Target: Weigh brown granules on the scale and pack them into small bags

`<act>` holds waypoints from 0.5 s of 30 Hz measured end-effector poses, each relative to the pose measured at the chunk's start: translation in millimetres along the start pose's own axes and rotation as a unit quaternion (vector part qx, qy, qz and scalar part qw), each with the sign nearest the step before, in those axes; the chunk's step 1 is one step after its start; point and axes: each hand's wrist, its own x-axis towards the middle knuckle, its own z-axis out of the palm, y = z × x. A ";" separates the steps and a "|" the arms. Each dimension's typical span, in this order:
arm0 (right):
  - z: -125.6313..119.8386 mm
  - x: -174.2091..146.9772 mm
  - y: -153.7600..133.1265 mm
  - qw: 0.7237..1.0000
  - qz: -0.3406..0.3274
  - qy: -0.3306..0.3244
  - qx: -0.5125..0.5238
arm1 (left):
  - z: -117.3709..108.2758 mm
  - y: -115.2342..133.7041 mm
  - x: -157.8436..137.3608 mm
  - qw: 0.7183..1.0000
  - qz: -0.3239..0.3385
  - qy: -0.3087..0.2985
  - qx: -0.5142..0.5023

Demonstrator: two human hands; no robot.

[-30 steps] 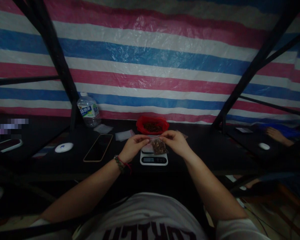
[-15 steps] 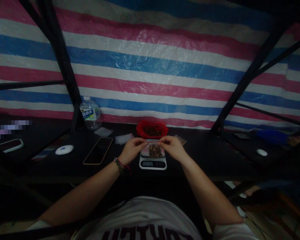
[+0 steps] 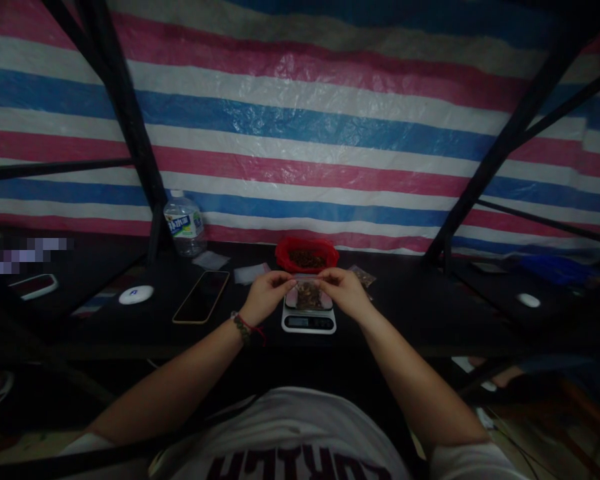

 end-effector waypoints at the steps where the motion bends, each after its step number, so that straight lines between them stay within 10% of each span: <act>1: 0.6 0.9 0.9 1.000 -0.002 0.002 -0.005 | 0.1 -0.4 0.6 1.000 0.004 -0.002 0.002; 15: 10.1 -4.8 -9.2 1.000 -0.002 -0.004 -0.028 | 4.5 6.9 -7.5 0.999 0.025 -0.022 0.003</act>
